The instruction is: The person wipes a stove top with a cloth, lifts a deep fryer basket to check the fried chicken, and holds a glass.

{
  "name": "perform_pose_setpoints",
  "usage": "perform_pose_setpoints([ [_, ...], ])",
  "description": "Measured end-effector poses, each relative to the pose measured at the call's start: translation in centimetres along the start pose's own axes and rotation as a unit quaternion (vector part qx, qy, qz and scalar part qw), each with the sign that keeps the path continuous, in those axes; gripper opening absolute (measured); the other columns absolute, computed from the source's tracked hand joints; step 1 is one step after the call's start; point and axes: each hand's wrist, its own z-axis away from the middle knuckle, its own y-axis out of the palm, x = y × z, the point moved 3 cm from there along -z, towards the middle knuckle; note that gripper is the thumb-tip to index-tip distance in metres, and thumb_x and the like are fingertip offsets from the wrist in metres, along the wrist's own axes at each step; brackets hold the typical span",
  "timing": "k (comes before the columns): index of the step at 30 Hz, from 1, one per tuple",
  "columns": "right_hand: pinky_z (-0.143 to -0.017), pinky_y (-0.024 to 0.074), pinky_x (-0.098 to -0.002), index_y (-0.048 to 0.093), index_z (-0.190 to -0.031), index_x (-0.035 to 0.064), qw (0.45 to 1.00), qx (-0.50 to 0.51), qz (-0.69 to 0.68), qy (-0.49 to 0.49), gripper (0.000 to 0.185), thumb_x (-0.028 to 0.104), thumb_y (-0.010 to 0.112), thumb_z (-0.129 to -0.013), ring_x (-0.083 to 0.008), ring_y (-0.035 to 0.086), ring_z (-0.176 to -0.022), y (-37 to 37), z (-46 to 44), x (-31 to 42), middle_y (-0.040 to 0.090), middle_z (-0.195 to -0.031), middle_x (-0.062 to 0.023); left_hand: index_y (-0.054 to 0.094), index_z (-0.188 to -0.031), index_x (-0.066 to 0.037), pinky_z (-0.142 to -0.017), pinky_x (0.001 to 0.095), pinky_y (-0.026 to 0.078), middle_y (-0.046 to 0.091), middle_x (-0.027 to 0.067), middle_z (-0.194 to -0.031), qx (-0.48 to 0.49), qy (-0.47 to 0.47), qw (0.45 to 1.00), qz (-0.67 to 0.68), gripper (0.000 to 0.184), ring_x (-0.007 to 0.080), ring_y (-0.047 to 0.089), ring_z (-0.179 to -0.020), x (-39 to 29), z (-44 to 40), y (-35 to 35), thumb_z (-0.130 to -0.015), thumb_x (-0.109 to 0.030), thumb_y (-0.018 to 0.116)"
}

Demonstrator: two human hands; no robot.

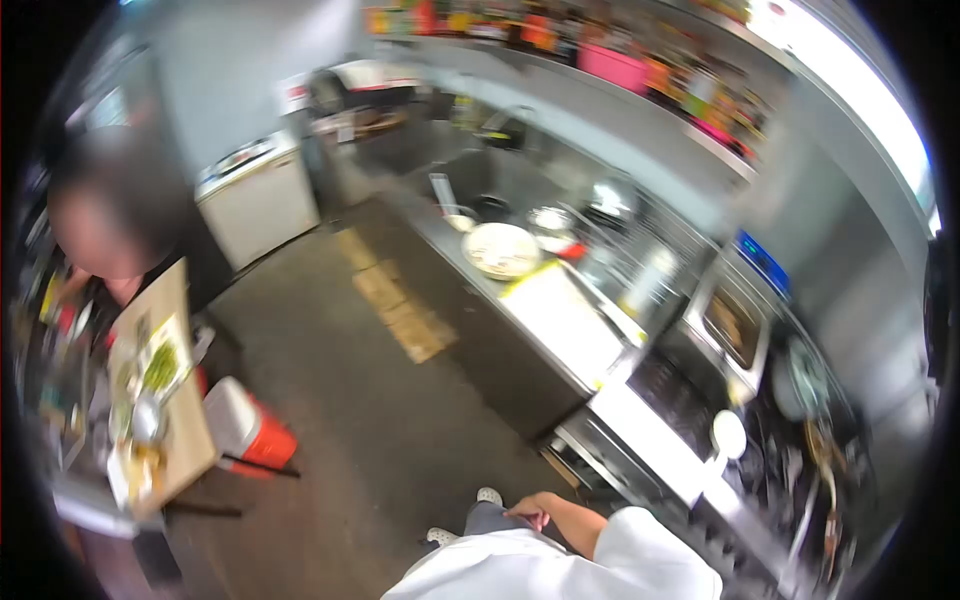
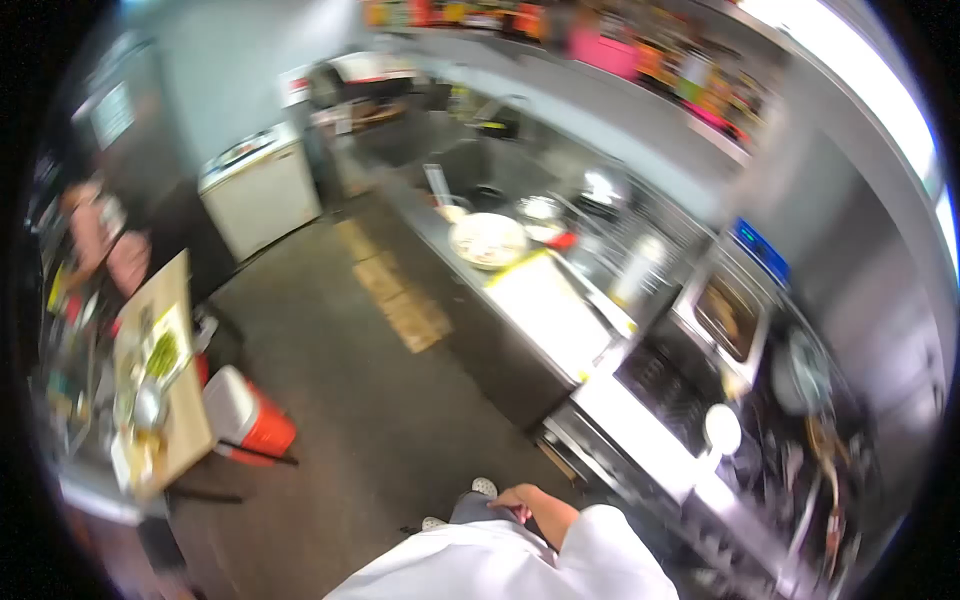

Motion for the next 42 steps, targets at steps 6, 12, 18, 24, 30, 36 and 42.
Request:
perform_pose_setpoints([
  [6, -0.054, 0.0504, -0.0299, 0.059, -0.1, 0.01, 0.843, -0.188, -0.379, -0.332, 0.023, 0.022, 0.053, -0.081, -0.016, 0.062, -0.074, -2.5, 7.0, -5.3, 0.064, -0.092, -0.005, 0.051, -0.066, -0.02, -0.036, 0.0273, 0.033, 0.037, -0.0065, -0.052, 0.001, 0.062, 0.99, -0.131, 0.012, 0.0085, 0.036, -0.041, -13.2, -2.2, 1.2, -0.077, -0.019, 0.045],
  [12, -0.069, 0.0487, -0.0331, 0.05, -0.112, 0.0054, 0.368, -0.158, -0.717, -0.571, 0.039, 0.037, 0.037, -0.092, -0.0237, 0.061, -0.081, -7.1, 21.8, -13.8, 0.061, -0.099, -0.0114, 0.05, -0.065, -0.02, -0.035, 0.0273, 0.033, 0.037, -0.0064, -0.051, 0.03, 0.091, 0.975, -0.198, 0.013, 0.0086, 0.036, -0.041, -21.0, -3.2, 8.2, -0.077, -0.018, 0.045],
  [18, -0.086, 0.0449, -0.0452, 0.041, -0.122, 0.0029, 0.187, -0.189, -0.74, -0.618, 0.061, 0.051, 0.046, -0.085, -0.0344, 0.054, -0.104, -13.9, 31.2, -23.8, 0.049, -0.121, -0.0201, 0.049, -0.064, -0.02, -0.035, 0.0273, 0.032, 0.036, -0.0063, -0.051, 0.041, 0.08, 0.969, -0.232, 0.014, 0.0087, 0.035, -0.04, -25.8, -3.7, 15.8, -0.077, -0.018, 0.044],
  [24, -0.052, 0.0397, -0.027, 0.049, -0.101, 0.0085, 0.182, -0.11, -0.771, -0.6, 0.019, 0.023, 0.052, -0.089, -0.0146, 0.047, -0.058, -20.9, 33.4, -25.4, 0.049, -0.068, -0.0022, 0.047, -0.062, -0.02, -0.034, 0.0274, 0.031, 0.036, -0.0062, -0.05, 0.026, 0.052, 0.967, -0.249, 0.015, 0.0088, 0.035, -0.04, -28.8, -4.3, 20.8, -0.076, -0.017, 0.044],
  [30, -0.044, 0.0272, -0.0229, 0.049, -0.095, 0.0102, 0.168, -0.115, -0.816, -0.541, 0.018, 0.028, 0.044, -0.094, -0.009, 0.031, -0.048, -19.0, 33.9, -28.1, 0.034, -0.059, 0.0038, 0.046, -0.061, -0.021, -0.033, 0.0274, 0.03, 0.035, -0.0061, -0.05, 0.011, 0.029, 0.968, -0.25, 0.016, 0.0089, 0.034, -0.039, -29.8, -4.2, 23.2, -0.076, -0.017, 0.043],
  [36, -0.042, 0.0277, -0.0247, 0.045, -0.101, 0.0083, 0.212, -0.141, -0.808, -0.531, 0.021, 0.028, 0.045, -0.093, -0.0097, 0.032, -0.047, -18.2, 34.3, -28.8, 0.034, -0.059, 0.0025, 0.044, -0.059, -0.021, -0.033, 0.0274, 0.029, 0.035, -0.006, -0.049, 0.01, -0.001, 0.965, -0.262, 0.017, 0.009, 0.034, -0.039, -28.3, -3.6, 22.5, -0.076, -0.016, 0.042],
  [42, -0.038, 0.024, -0.0207, 0.052, -0.099, 0.0086, 0.257, -0.178, -0.787, -0.533, 0.02, 0.027, 0.047, -0.091, -0.0056, 0.029, -0.043, -16.9, 34.7, -26.5, 0.03, -0.055, 0.0065, 0.043, -0.058, -0.021, -0.032, 0.0274, 0.029, 0.034, -0.0059, -0.049, 0.047, -0.034, 0.97, -0.235, 0.018, 0.0091, 0.034, -0.038, -21.9, -3.2, 20.5, -0.076, -0.016, 0.042],
])
